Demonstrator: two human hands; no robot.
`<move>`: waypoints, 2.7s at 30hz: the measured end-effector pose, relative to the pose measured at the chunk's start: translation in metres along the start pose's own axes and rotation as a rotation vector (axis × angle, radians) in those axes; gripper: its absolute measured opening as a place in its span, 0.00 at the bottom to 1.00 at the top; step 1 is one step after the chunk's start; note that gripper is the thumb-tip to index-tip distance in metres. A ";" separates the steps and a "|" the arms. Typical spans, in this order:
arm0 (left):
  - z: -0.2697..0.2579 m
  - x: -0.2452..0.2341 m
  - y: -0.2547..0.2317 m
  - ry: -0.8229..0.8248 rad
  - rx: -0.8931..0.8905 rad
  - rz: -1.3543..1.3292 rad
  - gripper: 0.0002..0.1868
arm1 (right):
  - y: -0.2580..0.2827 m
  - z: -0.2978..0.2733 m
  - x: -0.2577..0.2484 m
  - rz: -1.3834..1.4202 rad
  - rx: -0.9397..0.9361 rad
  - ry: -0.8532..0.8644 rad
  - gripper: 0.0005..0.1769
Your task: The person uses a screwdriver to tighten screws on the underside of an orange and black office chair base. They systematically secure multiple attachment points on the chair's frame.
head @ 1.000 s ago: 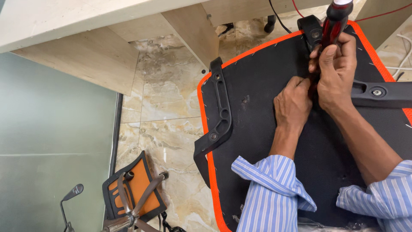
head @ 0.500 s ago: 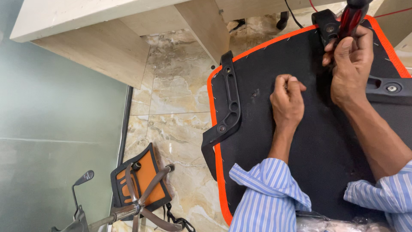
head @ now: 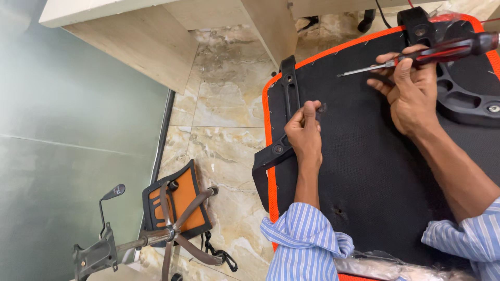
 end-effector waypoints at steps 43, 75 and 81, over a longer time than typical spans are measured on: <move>-0.027 -0.009 -0.033 -0.119 0.353 0.617 0.16 | -0.008 -0.034 0.102 -0.880 -0.034 0.240 0.13; 0.018 0.011 -0.007 -0.104 0.276 0.694 0.15 | -0.005 -0.007 0.179 -0.993 -0.277 0.275 0.40; 0.024 0.015 0.004 -0.108 0.327 0.847 0.13 | -0.008 -0.002 0.187 -1.011 -0.401 0.257 0.25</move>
Point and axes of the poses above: each hand's wrist, its own z-axis towards the middle knuckle, its own x-axis out of the palm, y = z × x, the point moved 10 cm from there along z, towards the middle knuckle, and after that the axes turned 4 degrees about -x, right-handed, at the moved point
